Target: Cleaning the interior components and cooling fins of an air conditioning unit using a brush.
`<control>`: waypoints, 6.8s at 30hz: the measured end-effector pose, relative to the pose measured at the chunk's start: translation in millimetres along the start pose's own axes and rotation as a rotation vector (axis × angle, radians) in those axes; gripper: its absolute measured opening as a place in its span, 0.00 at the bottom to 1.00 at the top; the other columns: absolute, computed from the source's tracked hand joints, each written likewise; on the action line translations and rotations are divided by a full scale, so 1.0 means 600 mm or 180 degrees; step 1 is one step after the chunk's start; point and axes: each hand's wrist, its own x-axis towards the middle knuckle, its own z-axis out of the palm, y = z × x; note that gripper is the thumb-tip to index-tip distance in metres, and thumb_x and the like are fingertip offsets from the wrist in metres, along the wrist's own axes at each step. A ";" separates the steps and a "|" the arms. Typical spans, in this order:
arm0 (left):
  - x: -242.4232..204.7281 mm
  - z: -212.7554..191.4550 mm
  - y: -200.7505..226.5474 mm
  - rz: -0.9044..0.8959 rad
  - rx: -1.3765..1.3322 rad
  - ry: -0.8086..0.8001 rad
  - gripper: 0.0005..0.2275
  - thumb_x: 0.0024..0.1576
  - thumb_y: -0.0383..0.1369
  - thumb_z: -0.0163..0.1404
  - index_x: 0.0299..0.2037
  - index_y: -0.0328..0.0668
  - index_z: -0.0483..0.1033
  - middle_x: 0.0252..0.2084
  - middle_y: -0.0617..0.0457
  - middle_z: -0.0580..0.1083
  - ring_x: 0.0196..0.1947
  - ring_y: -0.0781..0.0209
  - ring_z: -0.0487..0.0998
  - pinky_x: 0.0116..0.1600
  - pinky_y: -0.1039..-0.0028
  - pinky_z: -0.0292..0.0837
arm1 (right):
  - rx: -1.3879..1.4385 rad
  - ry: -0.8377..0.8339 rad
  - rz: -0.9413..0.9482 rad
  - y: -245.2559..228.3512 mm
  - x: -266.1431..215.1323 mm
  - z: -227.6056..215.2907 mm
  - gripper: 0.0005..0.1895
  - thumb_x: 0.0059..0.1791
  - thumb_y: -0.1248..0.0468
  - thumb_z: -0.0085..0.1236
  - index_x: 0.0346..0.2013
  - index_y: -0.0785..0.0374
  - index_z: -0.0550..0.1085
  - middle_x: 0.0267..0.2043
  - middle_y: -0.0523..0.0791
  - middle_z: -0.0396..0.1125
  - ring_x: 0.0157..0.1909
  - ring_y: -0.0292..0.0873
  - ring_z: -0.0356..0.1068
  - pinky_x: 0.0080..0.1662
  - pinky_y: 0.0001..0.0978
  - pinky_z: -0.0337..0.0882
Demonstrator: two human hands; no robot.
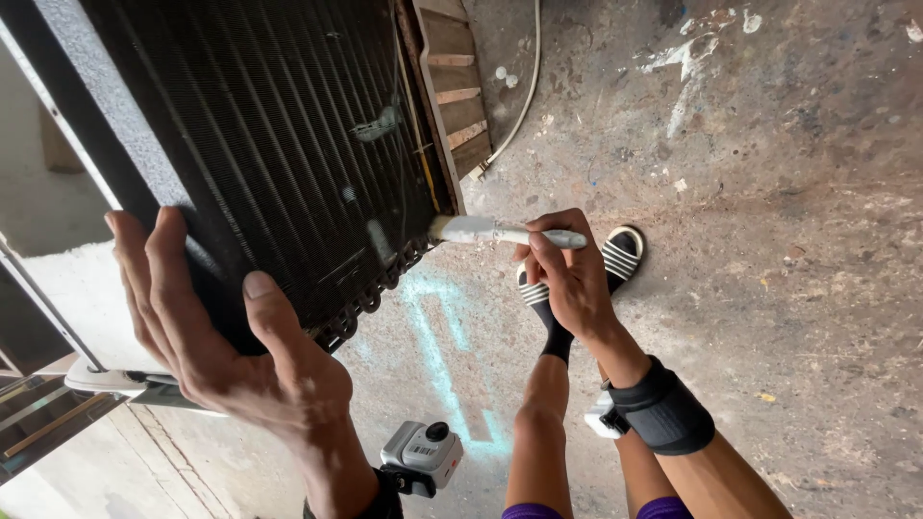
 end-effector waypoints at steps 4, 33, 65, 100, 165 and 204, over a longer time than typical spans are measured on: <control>0.003 -0.005 0.016 0.0016 -0.0156 -0.0046 0.26 0.69 0.56 0.37 0.67 0.48 0.72 0.76 0.43 0.64 0.76 0.45 0.61 0.77 0.50 0.62 | 0.0500 0.0110 0.0003 -0.013 -0.016 0.008 0.08 0.61 0.59 0.45 0.50 0.60 0.67 0.34 0.46 0.72 0.26 0.31 0.66 0.27 0.19 0.64; 0.017 -0.057 -0.022 0.0464 -0.0837 -0.0742 0.37 0.71 0.54 0.10 0.67 0.42 0.72 0.75 0.41 0.63 0.80 0.49 0.59 0.85 0.52 0.51 | 0.0168 0.0562 -0.0523 0.017 -0.065 0.054 0.09 0.63 0.58 0.46 0.53 0.60 0.67 0.37 0.49 0.73 0.29 0.31 0.64 0.30 0.22 0.63; -0.001 -0.045 -0.028 0.0466 -0.1054 -0.0465 0.36 0.73 0.53 0.09 0.64 0.42 0.73 0.73 0.45 0.66 0.78 0.49 0.61 0.83 0.58 0.54 | -0.0440 0.0583 -0.1479 -0.093 -0.103 0.113 0.09 0.61 0.60 0.51 0.48 0.64 0.71 0.30 0.47 0.74 0.25 0.34 0.71 0.26 0.22 0.70; -0.003 -0.040 -0.049 0.0529 -0.1480 -0.0310 0.34 0.74 0.53 0.17 0.62 0.39 0.75 0.69 0.44 0.70 0.75 0.49 0.67 0.85 0.50 0.49 | -0.1425 0.0524 -0.1430 -0.098 -0.111 0.115 0.06 0.60 0.66 0.52 0.48 0.66 0.72 0.38 0.51 0.76 0.35 0.38 0.79 0.29 0.23 0.76; -0.048 -0.057 -0.169 0.1376 -0.1983 -0.0483 0.17 0.78 0.42 0.33 0.69 0.48 0.68 0.71 0.53 0.68 0.74 0.55 0.62 0.82 0.62 0.47 | -0.3361 0.0258 -0.4188 -0.009 -0.177 0.247 0.13 0.60 0.68 0.52 0.58 0.62 0.63 0.38 0.53 0.72 0.36 0.50 0.77 0.35 0.36 0.78; -0.037 -0.062 -0.161 0.1351 -0.1599 -0.0545 0.23 0.76 0.44 0.28 0.63 0.41 0.76 0.70 0.48 0.70 0.75 0.51 0.66 0.82 0.58 0.55 | -0.3619 0.0134 -0.2447 0.113 -0.174 0.128 0.18 0.55 0.67 0.60 0.58 0.57 0.67 0.39 0.46 0.74 0.35 0.41 0.72 0.33 0.31 0.72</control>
